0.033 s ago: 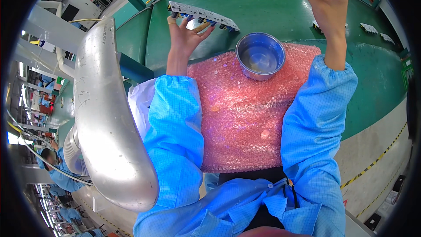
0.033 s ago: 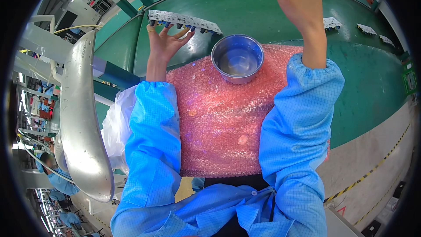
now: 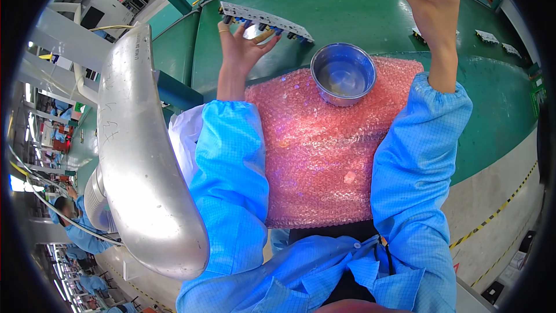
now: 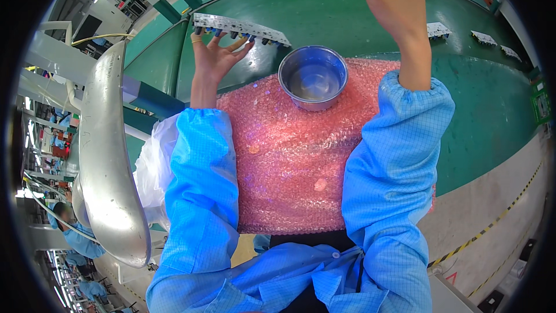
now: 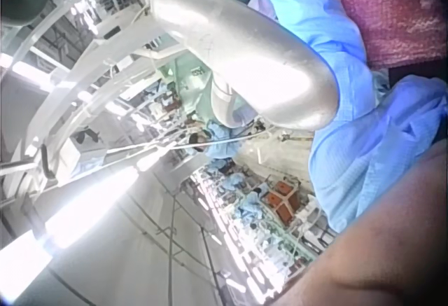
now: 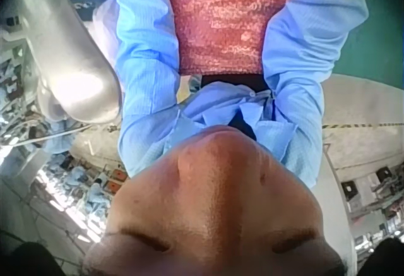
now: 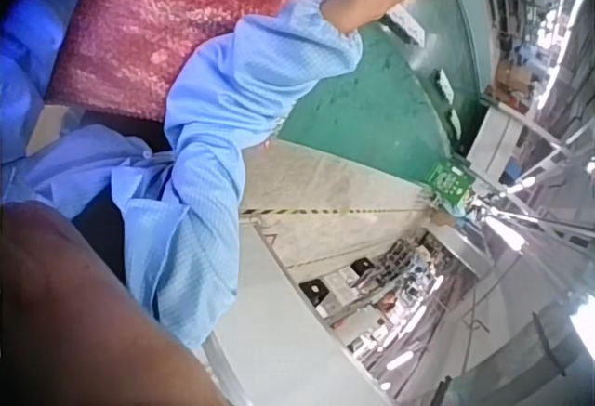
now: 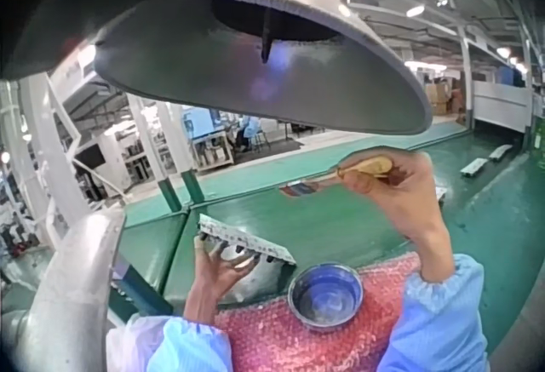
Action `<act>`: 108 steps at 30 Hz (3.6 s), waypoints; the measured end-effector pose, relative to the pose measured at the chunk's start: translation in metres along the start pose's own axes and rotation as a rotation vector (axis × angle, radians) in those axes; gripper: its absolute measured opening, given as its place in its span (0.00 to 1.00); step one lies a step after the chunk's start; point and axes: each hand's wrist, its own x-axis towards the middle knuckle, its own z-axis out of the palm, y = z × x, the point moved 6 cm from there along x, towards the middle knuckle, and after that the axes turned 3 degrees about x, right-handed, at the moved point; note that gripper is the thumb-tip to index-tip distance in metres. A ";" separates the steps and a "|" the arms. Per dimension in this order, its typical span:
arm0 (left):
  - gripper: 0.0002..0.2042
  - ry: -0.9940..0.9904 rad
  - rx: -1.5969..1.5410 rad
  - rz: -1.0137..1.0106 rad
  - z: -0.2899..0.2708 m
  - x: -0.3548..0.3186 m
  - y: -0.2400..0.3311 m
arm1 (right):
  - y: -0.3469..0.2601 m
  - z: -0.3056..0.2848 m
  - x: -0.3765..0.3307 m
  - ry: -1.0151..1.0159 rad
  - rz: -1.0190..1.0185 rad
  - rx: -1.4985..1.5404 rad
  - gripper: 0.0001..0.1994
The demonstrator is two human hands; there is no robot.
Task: Cleaning a printed circuit board using a brush and liquid solution.
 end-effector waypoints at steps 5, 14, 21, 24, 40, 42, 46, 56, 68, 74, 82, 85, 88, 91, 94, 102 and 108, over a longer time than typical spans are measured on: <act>0.37 0.019 0.212 0.021 0.001 -0.013 0.025 | 0.005 -0.004 0.001 0.003 0.027 0.024 0.08; 0.35 0.032 0.235 0.069 0.007 -0.011 0.017 | -0.002 0.005 0.001 -0.034 0.008 0.017 0.08; 0.34 0.035 0.238 0.078 0.011 -0.012 0.013 | -0.003 0.005 0.000 -0.038 0.011 0.050 0.08; 0.34 0.048 0.250 0.036 0.012 -0.012 0.010 | -0.003 0.002 0.001 -0.031 0.021 0.049 0.08; 0.38 0.020 0.287 0.036 0.012 -0.008 0.003 | -0.008 0.003 0.001 -0.031 0.016 0.001 0.08; 0.38 0.008 0.301 0.049 0.013 -0.008 0.003 | -0.007 0.004 0.002 -0.036 0.000 0.002 0.08; 0.38 0.018 0.303 0.043 0.012 -0.008 0.003 | -0.007 0.004 0.001 -0.054 0.004 0.028 0.08; 0.36 0.006 0.320 0.031 0.028 -0.007 -0.009 | -0.010 0.003 0.001 -0.039 0.021 -0.013 0.08; 0.38 -0.004 0.162 0.033 0.016 0.001 -0.018 | -0.006 0.004 0.001 -0.055 0.084 0.044 0.08; 0.33 0.042 0.074 -0.001 0.013 0.003 -0.026 | -0.008 0.000 0.002 -0.068 0.070 0.060 0.08; 0.23 0.246 0.354 0.204 -0.026 0.010 -0.007 | -0.008 -0.008 0.004 -0.038 0.020 0.065 0.08; 0.23 0.368 0.763 0.134 -0.011 -0.003 0.007 | -0.003 -0.017 0.004 0.010 0.043 0.028 0.08; 0.20 0.406 1.550 0.409 0.027 -0.023 0.029 | -0.004 -0.015 0.003 0.014 0.059 0.035 0.07; 0.17 0.250 1.630 0.655 0.035 -0.020 0.033 | -0.007 -0.015 0.005 0.017 0.062 0.013 0.08; 0.14 0.121 1.535 0.639 0.033 -0.015 0.028 | -0.008 -0.014 0.004 0.005 0.049 0.000 0.08; 0.15 -0.170 1.931 0.640 0.043 -0.019 -0.006 | -0.010 -0.005 0.003 -0.039 0.012 0.004 0.08; 0.16 -0.215 2.116 0.673 0.056 -0.030 -0.026 | -0.009 -0.002 0.002 -0.075 0.029 0.066 0.09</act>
